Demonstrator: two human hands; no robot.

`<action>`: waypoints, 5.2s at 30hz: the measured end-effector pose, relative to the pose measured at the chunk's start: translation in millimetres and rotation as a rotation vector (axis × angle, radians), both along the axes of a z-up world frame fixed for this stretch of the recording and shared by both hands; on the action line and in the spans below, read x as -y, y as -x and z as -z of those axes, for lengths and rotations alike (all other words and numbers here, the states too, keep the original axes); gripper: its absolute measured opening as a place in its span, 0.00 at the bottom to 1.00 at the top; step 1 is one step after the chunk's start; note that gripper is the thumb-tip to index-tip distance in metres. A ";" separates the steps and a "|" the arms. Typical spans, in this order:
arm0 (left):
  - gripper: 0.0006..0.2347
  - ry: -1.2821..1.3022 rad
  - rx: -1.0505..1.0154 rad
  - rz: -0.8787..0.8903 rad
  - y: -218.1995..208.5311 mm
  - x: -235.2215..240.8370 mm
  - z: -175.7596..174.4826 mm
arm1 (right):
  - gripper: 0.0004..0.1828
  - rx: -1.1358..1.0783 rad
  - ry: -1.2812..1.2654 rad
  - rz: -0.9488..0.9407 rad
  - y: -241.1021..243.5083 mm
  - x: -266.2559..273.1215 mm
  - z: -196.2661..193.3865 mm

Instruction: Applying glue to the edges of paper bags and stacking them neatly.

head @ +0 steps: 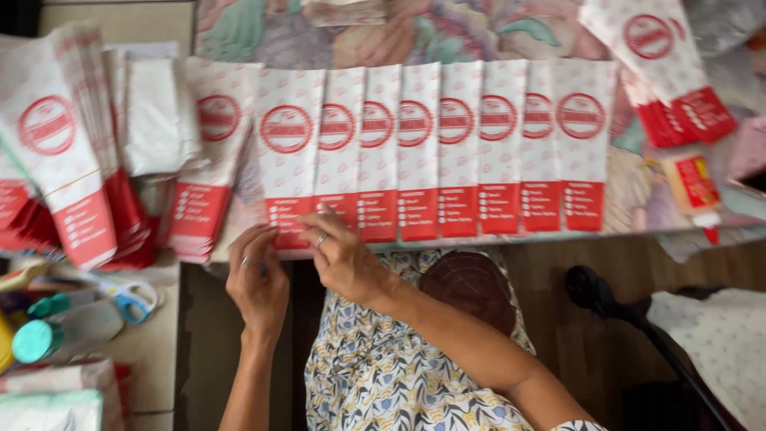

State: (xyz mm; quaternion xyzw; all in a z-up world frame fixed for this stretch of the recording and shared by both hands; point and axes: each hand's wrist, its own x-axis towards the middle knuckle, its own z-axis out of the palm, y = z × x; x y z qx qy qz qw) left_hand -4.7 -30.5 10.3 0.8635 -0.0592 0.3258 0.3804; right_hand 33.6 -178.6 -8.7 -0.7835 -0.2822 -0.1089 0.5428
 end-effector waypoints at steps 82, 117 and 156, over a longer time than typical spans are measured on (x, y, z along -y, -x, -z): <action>0.16 -0.273 -0.180 0.693 -84.9 380.5 40.9 | 0.16 -0.185 -0.602 0.955 65.5 420.1 -9.7; 0.03 -0.300 -0.235 0.689 -87.6 329.5 7.1 | 0.27 -0.131 -0.692 0.875 57.7 409.0 15.0; 0.12 -0.241 -0.398 0.724 -78.8 311.3 9.6 | 0.34 -0.178 -0.585 0.791 56.0 407.3 63.1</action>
